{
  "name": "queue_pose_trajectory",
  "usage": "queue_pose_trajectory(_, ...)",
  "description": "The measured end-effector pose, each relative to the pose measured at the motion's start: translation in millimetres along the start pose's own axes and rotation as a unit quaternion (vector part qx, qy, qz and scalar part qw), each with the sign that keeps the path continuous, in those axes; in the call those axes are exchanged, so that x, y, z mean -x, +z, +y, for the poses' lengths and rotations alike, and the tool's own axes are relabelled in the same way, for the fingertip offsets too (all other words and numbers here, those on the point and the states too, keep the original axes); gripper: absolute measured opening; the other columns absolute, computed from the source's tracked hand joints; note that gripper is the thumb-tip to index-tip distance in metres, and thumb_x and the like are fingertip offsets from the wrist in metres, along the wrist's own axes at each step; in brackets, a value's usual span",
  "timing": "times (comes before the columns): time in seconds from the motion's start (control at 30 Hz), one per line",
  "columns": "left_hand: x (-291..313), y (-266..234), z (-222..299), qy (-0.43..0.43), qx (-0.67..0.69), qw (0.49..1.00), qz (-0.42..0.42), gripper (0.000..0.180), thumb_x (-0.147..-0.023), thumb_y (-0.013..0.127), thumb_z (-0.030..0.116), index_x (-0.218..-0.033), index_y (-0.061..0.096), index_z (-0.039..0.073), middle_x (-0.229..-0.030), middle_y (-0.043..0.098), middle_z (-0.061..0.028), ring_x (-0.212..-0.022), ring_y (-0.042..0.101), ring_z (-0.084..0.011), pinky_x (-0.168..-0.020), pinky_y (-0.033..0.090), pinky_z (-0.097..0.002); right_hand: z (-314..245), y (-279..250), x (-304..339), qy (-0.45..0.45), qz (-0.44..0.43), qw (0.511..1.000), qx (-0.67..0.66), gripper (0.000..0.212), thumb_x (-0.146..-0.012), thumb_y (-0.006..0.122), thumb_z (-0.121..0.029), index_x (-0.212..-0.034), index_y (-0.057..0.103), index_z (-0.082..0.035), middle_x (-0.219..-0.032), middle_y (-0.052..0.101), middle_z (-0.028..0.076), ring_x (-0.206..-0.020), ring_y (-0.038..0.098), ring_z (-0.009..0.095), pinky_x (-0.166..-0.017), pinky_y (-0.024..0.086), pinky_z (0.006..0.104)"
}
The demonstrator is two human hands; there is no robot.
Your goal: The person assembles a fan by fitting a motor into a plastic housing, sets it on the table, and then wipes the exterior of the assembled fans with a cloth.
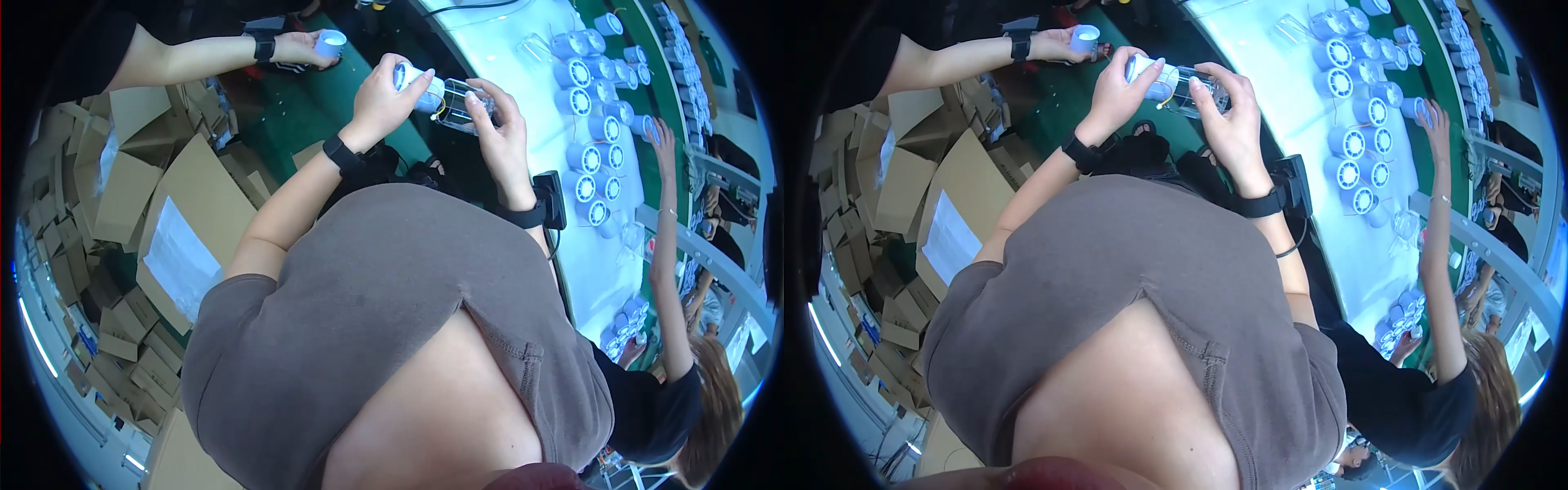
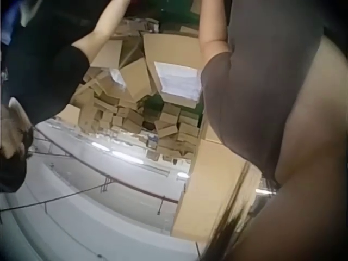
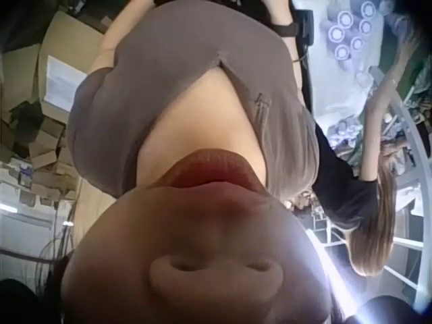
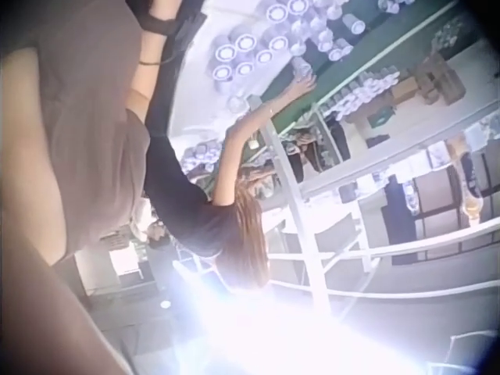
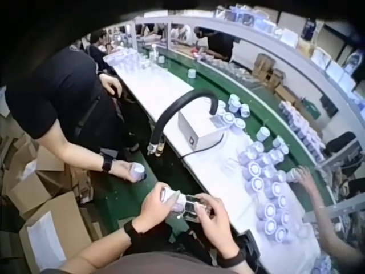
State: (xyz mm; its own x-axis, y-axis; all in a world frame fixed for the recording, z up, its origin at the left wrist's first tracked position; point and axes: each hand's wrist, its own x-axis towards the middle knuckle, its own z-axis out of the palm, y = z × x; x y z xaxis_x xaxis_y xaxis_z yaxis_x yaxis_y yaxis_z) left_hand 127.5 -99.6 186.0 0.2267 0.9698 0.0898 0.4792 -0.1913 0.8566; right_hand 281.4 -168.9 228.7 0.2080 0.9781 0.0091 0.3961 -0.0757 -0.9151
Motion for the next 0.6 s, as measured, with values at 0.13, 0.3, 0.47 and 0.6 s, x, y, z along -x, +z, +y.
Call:
queue_pose_trajectory(0.13, 12, 16, 21, 0.02, 0.04, 0.999, 0.006, 0.041, -0.076, 0.055, 0.041, -0.087, 0.049, 0.002, -0.076, 0.056, -0.0135, -0.067, 0.057, -0.0253, -0.056, 0.044, -0.0306, -6, -30, 2, 0.131, -0.092, 0.971, -0.177, 0.035, -0.08, 0.055, -0.022, -0.11, 0.049, -0.004, -0.105, 0.048, 0.012, -0.086, 0.053, 0.017, -0.068, 0.046, 0.0231)
queue_pose_trajectory(0.3, 23, 31, 44, 0.06, 0.107, 0.992, 0.018, 0.032, -0.083, 0.047, 0.034, -0.088, 0.049, 0.003, -0.075, 0.056, -0.0119, -0.065, 0.056, -0.0217, -0.057, 0.043, -0.0289, 13, -63, 7, 0.144, -0.146, 0.941, -0.27, 0.039, -0.082, 0.052, -0.022, -0.115, 0.043, -0.003, -0.107, 0.048, 0.014, -0.093, 0.052, 0.02, -0.071, 0.048, 0.0273)
queue_pose_trajectory(0.47, 35, 34, 70, 0.034, 0.201, 0.979, 0.003, 0.028, -0.087, 0.041, 0.03, -0.089, 0.049, 0.003, -0.075, 0.056, -0.0098, -0.067, 0.054, -0.0168, -0.06, 0.042, -0.0265, 8, -74, 13, 0.177, -0.198, 0.898, -0.35, 0.043, -0.082, 0.051, -0.019, -0.118, 0.037, -0.001, -0.109, 0.047, 0.016, -0.098, 0.051, 0.022, -0.077, 0.048, 0.0317)
queue_pose_trajectory(0.6, 41, 34, 85, 0.014, 0.2, 0.979, -0.032, 0.039, -0.091, 0.025, 0.034, -0.096, 0.048, 0.003, -0.085, 0.053, -0.0069, -0.077, 0.05, -0.011, -0.069, 0.04, -0.0212, -2, -75, 19, 0.135, -0.2, 0.913, -0.329, 0.046, -0.079, 0.054, -0.016, -0.119, 0.037, -0.001, -0.111, 0.046, 0.016, -0.099, 0.05, 0.023, -0.08, 0.046, 0.0331)
